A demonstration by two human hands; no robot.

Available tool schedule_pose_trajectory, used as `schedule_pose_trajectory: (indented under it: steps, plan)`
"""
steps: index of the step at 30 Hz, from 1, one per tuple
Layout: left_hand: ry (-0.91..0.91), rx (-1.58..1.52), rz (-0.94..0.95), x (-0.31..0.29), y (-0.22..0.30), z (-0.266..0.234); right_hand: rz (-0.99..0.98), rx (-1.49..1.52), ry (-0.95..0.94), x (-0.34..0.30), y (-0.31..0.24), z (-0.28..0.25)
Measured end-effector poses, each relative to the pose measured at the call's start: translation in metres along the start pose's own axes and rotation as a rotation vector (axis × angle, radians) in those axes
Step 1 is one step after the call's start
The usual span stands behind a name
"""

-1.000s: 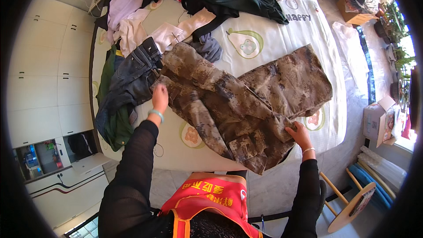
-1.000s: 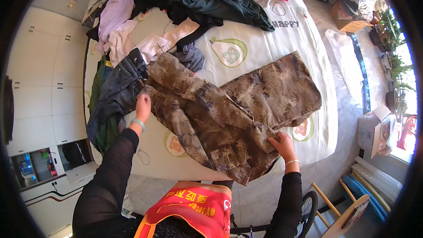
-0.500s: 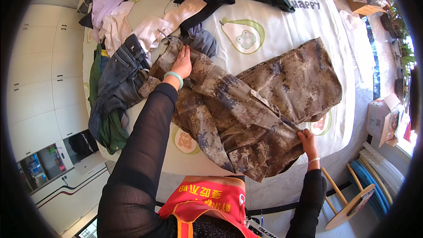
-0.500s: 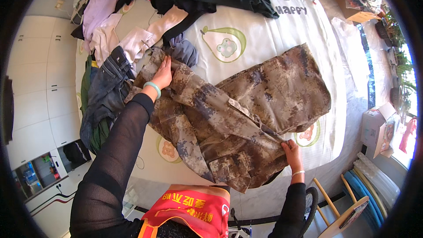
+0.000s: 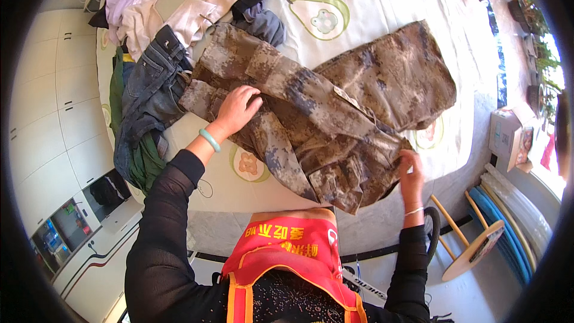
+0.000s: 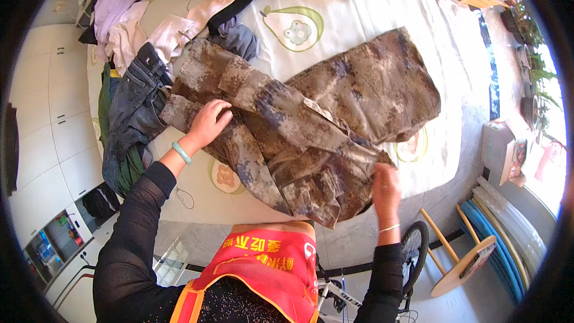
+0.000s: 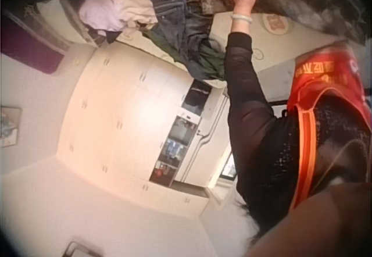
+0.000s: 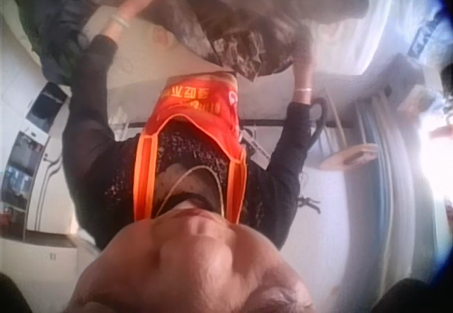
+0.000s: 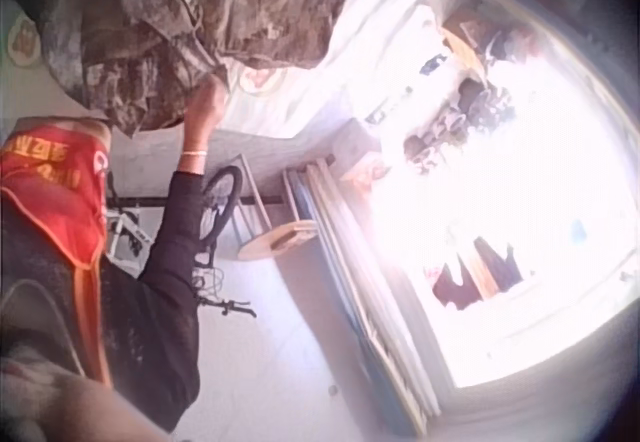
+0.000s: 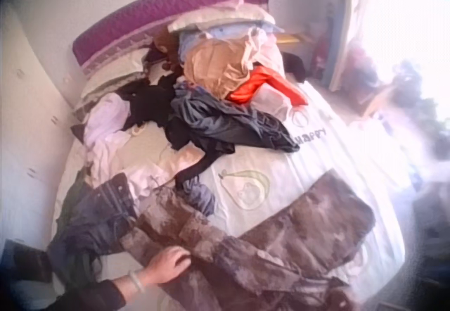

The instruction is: The person folds a camouflage jacket and a pair of denim jeans on a bed and then places them inside a white storage cabinet.

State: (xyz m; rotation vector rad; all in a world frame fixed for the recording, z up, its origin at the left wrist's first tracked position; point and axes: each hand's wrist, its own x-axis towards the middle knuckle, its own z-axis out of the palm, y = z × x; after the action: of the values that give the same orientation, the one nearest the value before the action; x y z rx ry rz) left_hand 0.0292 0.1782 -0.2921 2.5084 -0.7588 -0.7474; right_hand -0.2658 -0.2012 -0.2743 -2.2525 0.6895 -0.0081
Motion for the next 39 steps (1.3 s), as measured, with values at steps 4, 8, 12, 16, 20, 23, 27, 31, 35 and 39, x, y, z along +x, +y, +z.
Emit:
schedule_pose_trajectory:
  steps: [4,8,12,16,20,23,27,31,35,39]
  plan:
    - [-0.160,-0.026,-0.083,-0.018,-0.008,0.023,-0.274,0.039,-0.338,-0.036,-0.047,0.046]
    - [-0.247,-0.268,-0.084,-0.017,-0.012,0.006,-0.383,-0.081,-0.484,-0.046,-0.038,0.075]
    - [-0.163,-0.653,-0.063,-0.085,0.011,-0.033,-0.361,-0.161,-0.561,-0.050,-0.030,0.076]
    - [-0.322,-0.261,0.342,-0.195,0.049,-0.076,-0.384,-0.177,-0.547,-0.051,-0.049,0.071]
    - [-0.445,-0.296,0.381,-0.271,0.118,-0.097,-0.446,-0.039,-0.459,-0.039,-0.101,0.078]
    - [-0.521,-0.380,0.397,-0.291,0.144,-0.087,-0.577,0.014,-0.547,-0.033,-0.122,0.127]
    - [-0.349,-0.282,0.570,-0.285,0.148,-0.076,-0.510,-0.140,-0.644,-0.029,-0.127,0.188]
    - [-0.326,-0.314,0.493,-0.273,0.151,-0.074,-0.489,-0.216,-0.658,-0.025,-0.139,0.196]
    - [-0.171,-0.344,0.456,-0.254,0.147,-0.072,-0.462,0.107,-0.889,-0.036,-0.134,0.189]
    - [-0.073,-0.393,0.069,-0.195,0.135,-0.108,-0.004,0.433,-1.112,-0.015,-0.085,0.170]
